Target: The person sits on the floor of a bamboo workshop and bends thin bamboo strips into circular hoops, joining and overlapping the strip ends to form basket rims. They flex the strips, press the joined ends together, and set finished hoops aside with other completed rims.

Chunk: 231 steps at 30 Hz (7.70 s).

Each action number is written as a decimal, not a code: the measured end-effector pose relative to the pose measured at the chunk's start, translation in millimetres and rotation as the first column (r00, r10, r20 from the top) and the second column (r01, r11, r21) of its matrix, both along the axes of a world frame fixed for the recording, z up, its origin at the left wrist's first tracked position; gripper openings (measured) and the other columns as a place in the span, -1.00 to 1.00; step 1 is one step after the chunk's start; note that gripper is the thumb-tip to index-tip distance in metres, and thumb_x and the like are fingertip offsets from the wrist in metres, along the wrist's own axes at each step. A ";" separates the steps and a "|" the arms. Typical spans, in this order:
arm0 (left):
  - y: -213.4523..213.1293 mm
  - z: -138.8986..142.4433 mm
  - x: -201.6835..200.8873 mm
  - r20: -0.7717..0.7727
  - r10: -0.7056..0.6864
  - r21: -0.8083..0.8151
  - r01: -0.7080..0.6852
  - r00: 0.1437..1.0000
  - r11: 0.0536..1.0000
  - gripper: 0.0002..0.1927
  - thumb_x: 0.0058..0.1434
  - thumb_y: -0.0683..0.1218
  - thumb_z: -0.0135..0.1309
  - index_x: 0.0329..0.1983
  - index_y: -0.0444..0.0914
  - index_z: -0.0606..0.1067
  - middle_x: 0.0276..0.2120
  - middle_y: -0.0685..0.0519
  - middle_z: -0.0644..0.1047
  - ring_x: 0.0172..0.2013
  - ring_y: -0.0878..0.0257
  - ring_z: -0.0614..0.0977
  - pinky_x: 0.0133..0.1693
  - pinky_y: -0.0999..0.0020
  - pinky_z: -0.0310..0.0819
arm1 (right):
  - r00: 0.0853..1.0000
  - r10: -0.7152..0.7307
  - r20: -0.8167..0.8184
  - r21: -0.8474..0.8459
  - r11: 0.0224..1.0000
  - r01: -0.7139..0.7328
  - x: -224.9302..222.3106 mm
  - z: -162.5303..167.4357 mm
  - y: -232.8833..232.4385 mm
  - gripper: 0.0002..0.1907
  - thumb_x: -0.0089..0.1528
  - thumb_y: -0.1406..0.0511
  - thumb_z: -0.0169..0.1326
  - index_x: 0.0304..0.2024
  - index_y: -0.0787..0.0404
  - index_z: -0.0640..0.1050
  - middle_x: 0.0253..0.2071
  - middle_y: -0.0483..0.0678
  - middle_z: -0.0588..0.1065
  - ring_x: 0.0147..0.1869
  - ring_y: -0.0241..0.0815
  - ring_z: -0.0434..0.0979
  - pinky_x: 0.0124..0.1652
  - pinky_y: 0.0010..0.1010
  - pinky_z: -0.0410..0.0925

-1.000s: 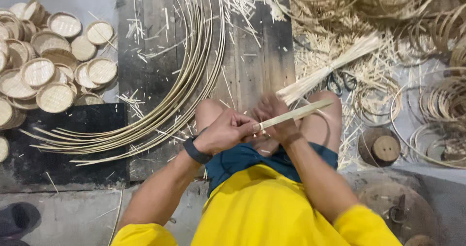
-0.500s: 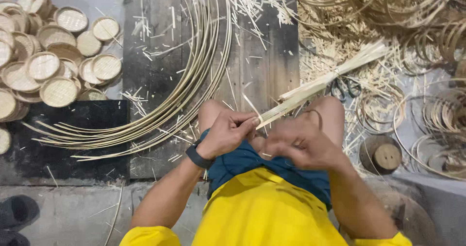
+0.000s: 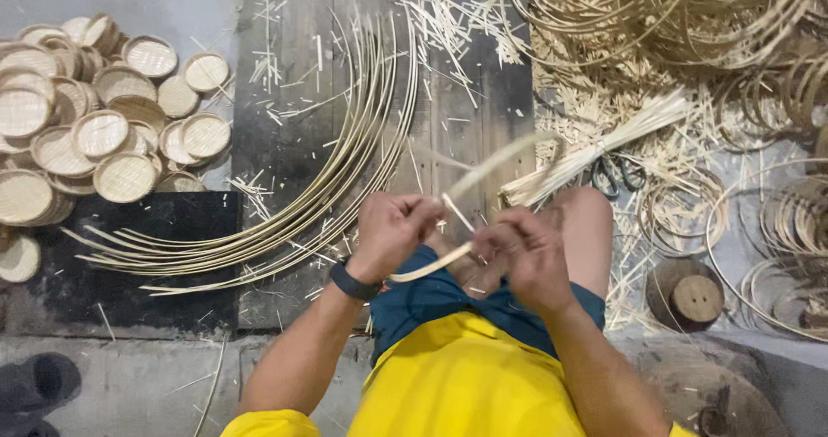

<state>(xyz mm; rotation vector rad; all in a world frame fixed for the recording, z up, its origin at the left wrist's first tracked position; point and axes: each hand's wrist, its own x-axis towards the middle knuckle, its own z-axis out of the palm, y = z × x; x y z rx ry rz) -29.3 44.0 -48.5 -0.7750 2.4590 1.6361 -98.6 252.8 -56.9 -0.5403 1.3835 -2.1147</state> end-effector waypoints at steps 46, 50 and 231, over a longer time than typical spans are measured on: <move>38.1 -10.5 0.3 -0.227 -0.070 0.423 0.164 0.971 0.891 -0.78 0.34 -0.16 0.10 -0.03 -0.34 0.63 -0.46 0.22 0.61 -0.51 0.51 0.41 -0.49 0.55 0.28 | 0.946 0.252 -0.206 0.413 0.899 -0.149 -76.5 -24.8 -51.4 -0.73 0.31 0.25 0.12 -0.11 0.36 0.56 -0.30 -0.01 0.56 -0.29 -0.33 0.49 -0.36 -0.47 0.34; 20.0 -14.0 -6.9 -0.343 -0.130 -0.013 0.133 0.930 0.991 -0.87 0.35 -0.18 0.15 -0.25 -0.31 0.66 -0.62 0.04 0.50 -0.60 0.39 0.46 -0.54 0.42 0.32 | 0.746 0.400 -0.532 0.544 0.837 -0.061 -56.2 16.0 -1.0 -0.81 0.24 0.32 0.24 -0.09 0.20 0.65 -0.21 -0.03 0.65 -0.29 -0.21 0.68 -0.26 -0.38 0.49; 61.6 -71.5 -5.6 0.241 0.582 0.759 -0.525 0.777 0.386 -0.77 0.25 -0.08 0.24 -0.28 -0.24 0.41 -0.60 0.13 0.39 -0.68 0.42 0.32 -0.65 0.51 0.14 | 0.945 0.092 -0.315 0.864 0.440 0.245 -58.1 -70.1 -99.0 -0.77 0.10 0.22 0.24 -0.42 0.29 0.61 -0.42 0.17 0.58 -0.38 0.08 0.59 -0.34 -0.14 0.42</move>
